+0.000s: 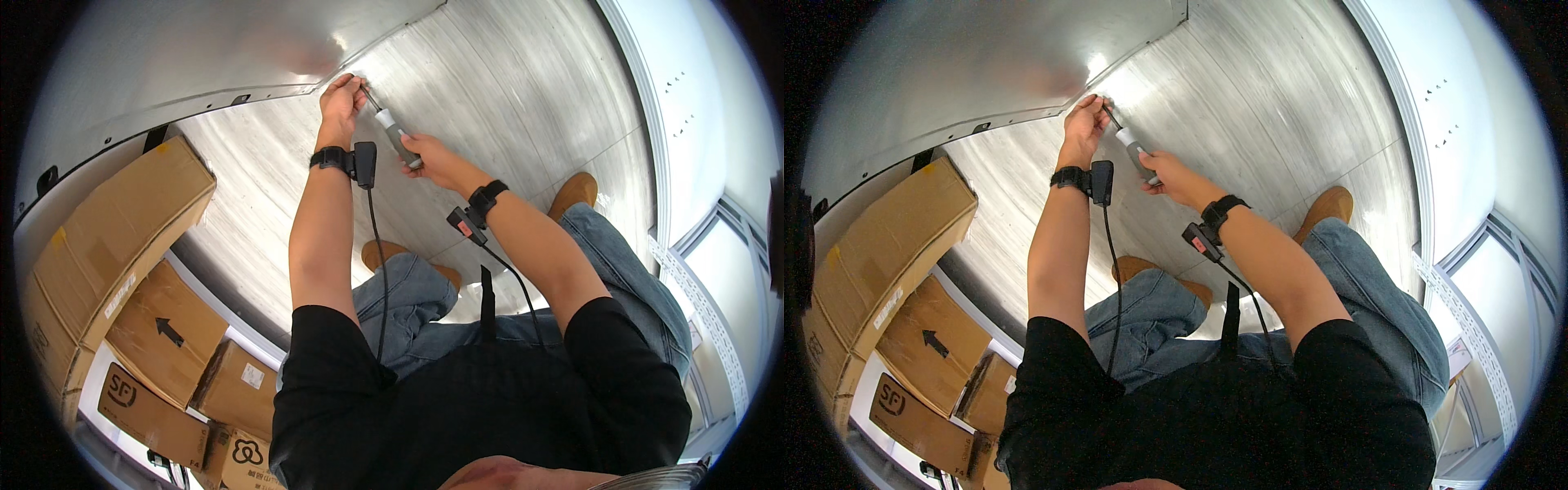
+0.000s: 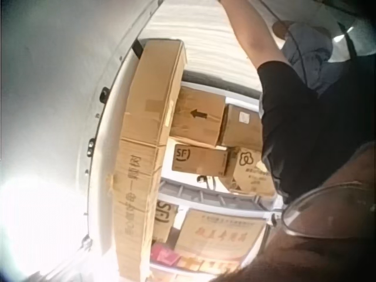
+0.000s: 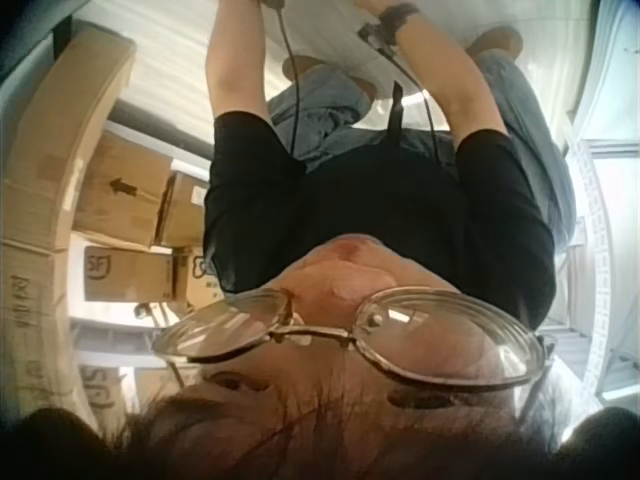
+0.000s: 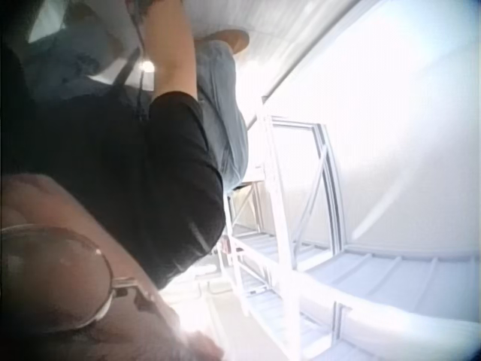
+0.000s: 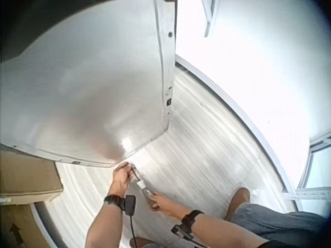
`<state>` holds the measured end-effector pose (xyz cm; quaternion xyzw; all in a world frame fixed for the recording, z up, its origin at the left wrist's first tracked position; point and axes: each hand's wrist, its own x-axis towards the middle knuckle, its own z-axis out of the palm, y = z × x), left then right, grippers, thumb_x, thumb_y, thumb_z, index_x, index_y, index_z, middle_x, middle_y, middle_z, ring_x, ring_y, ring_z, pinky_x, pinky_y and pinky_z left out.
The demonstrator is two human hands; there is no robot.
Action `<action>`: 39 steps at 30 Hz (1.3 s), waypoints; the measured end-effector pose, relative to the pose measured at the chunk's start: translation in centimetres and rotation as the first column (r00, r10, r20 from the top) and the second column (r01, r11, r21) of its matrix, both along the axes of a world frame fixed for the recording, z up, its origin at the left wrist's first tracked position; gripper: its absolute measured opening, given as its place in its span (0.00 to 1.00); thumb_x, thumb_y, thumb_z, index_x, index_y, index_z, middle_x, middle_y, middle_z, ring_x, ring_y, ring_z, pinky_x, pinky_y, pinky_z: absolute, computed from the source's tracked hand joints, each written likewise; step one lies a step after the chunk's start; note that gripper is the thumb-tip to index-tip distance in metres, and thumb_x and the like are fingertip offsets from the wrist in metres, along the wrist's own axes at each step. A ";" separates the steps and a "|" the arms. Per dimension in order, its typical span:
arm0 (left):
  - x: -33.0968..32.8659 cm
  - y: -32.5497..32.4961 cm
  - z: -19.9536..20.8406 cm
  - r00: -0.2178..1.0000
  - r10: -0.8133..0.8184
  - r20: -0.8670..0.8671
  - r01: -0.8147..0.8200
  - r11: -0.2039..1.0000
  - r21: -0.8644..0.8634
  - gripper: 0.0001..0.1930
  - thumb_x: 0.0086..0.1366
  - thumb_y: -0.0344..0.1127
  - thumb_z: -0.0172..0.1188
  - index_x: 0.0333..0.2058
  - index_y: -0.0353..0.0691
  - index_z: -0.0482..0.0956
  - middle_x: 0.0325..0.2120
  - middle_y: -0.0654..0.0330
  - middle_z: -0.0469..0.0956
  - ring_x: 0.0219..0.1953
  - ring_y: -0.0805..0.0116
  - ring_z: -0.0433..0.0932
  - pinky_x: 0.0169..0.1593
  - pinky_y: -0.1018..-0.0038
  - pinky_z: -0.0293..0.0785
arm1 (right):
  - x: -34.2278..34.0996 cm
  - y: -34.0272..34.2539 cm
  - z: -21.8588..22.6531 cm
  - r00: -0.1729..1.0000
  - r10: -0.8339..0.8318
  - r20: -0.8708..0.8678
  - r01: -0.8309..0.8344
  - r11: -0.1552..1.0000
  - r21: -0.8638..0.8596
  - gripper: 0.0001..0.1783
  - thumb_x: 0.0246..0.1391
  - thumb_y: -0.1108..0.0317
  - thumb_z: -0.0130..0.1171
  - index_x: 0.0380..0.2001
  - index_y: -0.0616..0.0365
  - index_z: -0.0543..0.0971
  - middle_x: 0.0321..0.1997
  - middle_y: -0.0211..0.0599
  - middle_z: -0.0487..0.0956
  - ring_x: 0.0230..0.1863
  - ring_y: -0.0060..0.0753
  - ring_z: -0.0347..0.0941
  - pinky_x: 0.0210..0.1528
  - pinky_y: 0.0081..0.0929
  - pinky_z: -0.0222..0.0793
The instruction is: The person uses a screwdriver to fasten screws into the back panel of a black electronic device mounted on a white shelf. They repeatedly insert and tighten screws at multiple locations along the panel's edge.
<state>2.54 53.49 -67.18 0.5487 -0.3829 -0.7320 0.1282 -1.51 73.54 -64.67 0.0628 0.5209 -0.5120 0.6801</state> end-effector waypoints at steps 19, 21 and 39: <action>-17.3 13.5 18.3 0.673 -0.579 -0.460 0.551 0.808 -0.211 0.07 0.64 0.38 0.55 0.36 0.41 0.73 0.34 0.61 0.79 0.35 0.74 0.76 0.40 0.77 0.70 | -29.1 11.3 36.6 0.162 0.769 -0.618 -0.373 0.628 0.683 0.25 0.52 0.52 0.55 0.49 0.57 0.75 0.20 0.26 0.70 0.15 0.16 0.58 0.14 0.16 0.52; -19.2 16.5 22.5 0.607 -0.666 -0.433 0.587 0.743 -0.321 0.07 0.64 0.38 0.55 0.36 0.42 0.73 0.33 0.61 0.79 0.34 0.74 0.76 0.39 0.77 0.70 | -29.8 15.0 42.0 0.282 0.734 -0.618 -0.356 0.678 0.643 0.18 0.50 0.53 0.58 0.31 0.59 0.76 0.21 0.27 0.70 0.20 0.21 0.59 0.22 0.20 0.55; -39.3 38.7 16.4 0.302 -0.944 0.129 0.714 0.135 -0.687 0.14 0.58 0.36 0.61 0.42 0.37 0.75 0.36 0.60 0.77 0.32 0.74 0.75 0.36 0.78 0.71 | -29.2 48.1 15.0 0.537 -0.649 -0.539 0.653 0.724 -0.221 0.22 0.56 0.63 0.54 0.52 0.61 0.72 0.28 0.32 0.77 0.21 0.19 0.67 0.25 0.15 0.63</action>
